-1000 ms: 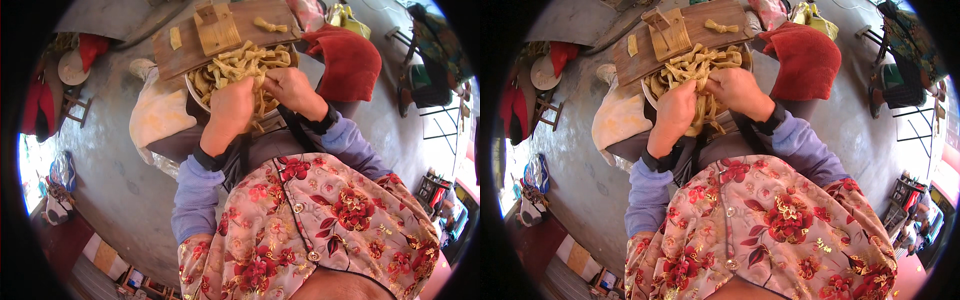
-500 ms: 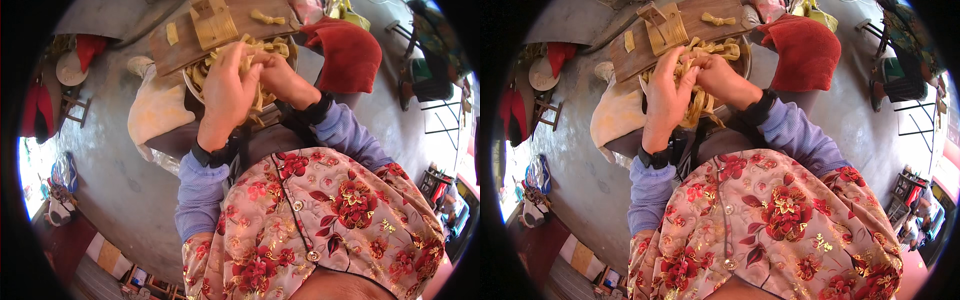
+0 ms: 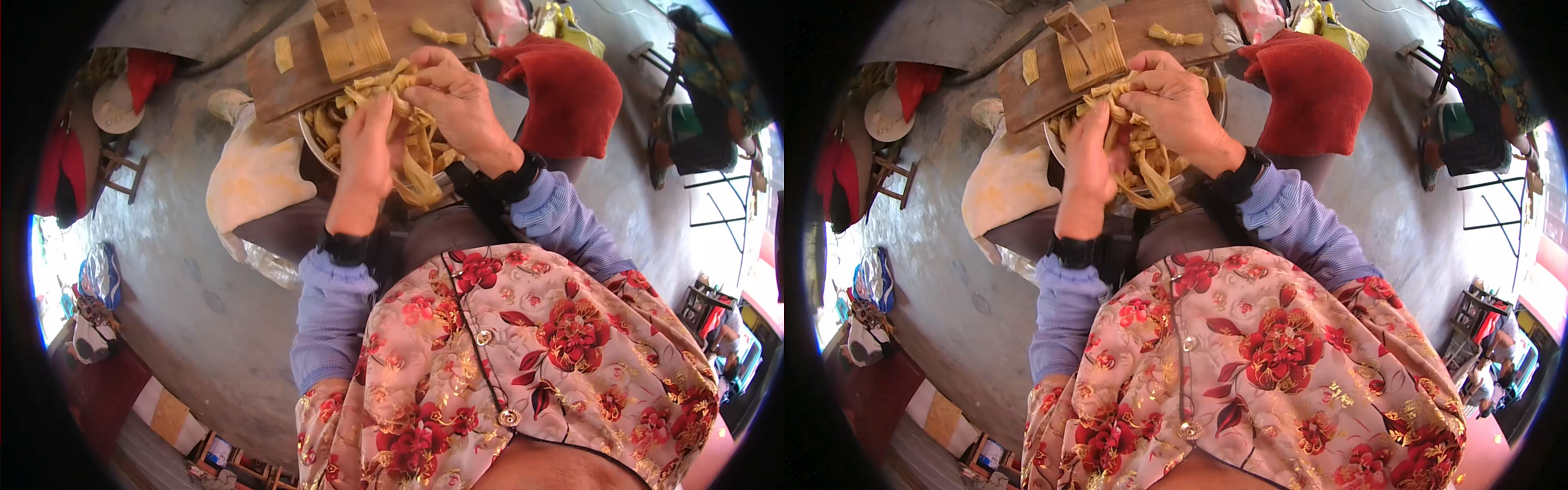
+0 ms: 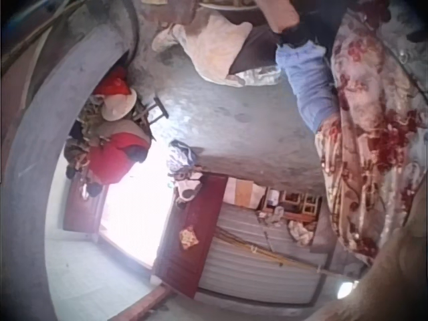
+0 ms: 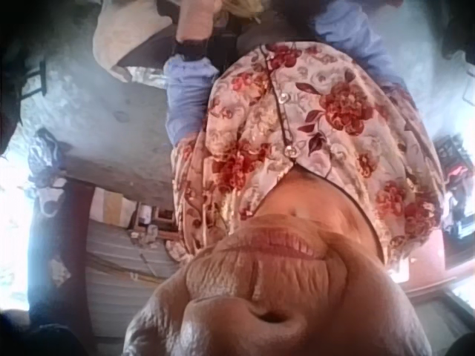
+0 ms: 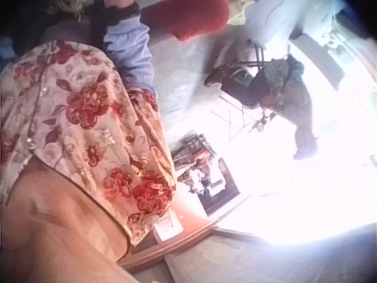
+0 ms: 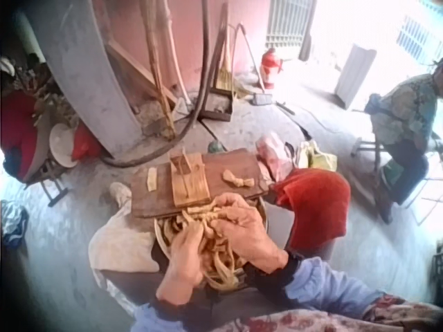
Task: The person peels and shreds pieces of bamboo shoots by hand using a simple wooden slicing block, accumulating the shredded pieces inside a metal bowl held between their knees.
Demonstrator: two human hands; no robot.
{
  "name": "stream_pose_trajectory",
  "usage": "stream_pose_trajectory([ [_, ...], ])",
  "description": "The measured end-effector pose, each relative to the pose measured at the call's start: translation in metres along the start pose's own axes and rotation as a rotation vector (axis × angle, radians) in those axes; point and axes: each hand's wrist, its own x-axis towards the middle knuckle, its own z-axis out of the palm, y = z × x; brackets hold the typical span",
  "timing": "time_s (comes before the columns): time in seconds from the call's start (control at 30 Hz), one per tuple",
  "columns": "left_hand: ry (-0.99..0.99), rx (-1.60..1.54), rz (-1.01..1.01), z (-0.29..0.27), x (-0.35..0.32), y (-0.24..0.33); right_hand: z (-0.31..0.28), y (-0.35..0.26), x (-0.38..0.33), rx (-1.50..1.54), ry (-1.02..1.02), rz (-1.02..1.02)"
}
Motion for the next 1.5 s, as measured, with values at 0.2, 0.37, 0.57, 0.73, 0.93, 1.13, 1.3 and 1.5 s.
stream_pose_trajectory([
  [0.2, -0.330, -0.314, -0.362, -0.053, -0.021, -0.012, 0.002, 0.000, -0.018, 0.247, 0.061, 0.197],
  [0.37, -0.084, 0.575, 0.345, -0.055, -0.018, -0.011, -0.023, 0.010, 0.003, 0.057, 0.003, 0.166],
  [0.57, -0.017, 1.009, 0.758, -0.043, -0.014, 0.015, -0.024, -0.017, 0.022, -0.599, -0.496, -0.319],
  [0.73, -0.052, 0.982, 0.739, -0.046, -0.010, 0.034, -0.033, -0.025, 0.034, -0.757, -0.622, -0.353],
  [0.93, -0.121, 0.989, 0.784, -0.042, -0.001, 0.037, -0.007, -0.039, 0.048, -0.614, -0.571, -0.561],
  [1.13, -0.238, 0.765, 0.585, -0.042, 0.008, 0.054, -0.018, -0.060, 0.062, -0.436, -0.761, 0.139],
  [1.3, -0.257, 0.658, 0.428, -0.052, 0.046, 0.057, -0.015, -0.040, 0.079, -0.403, -0.613, 0.178],
  [1.5, -0.139, 0.354, 0.126, -0.070, 0.092, 0.048, -0.001, 0.002, 0.096, -0.418, -0.318, 0.084],
])
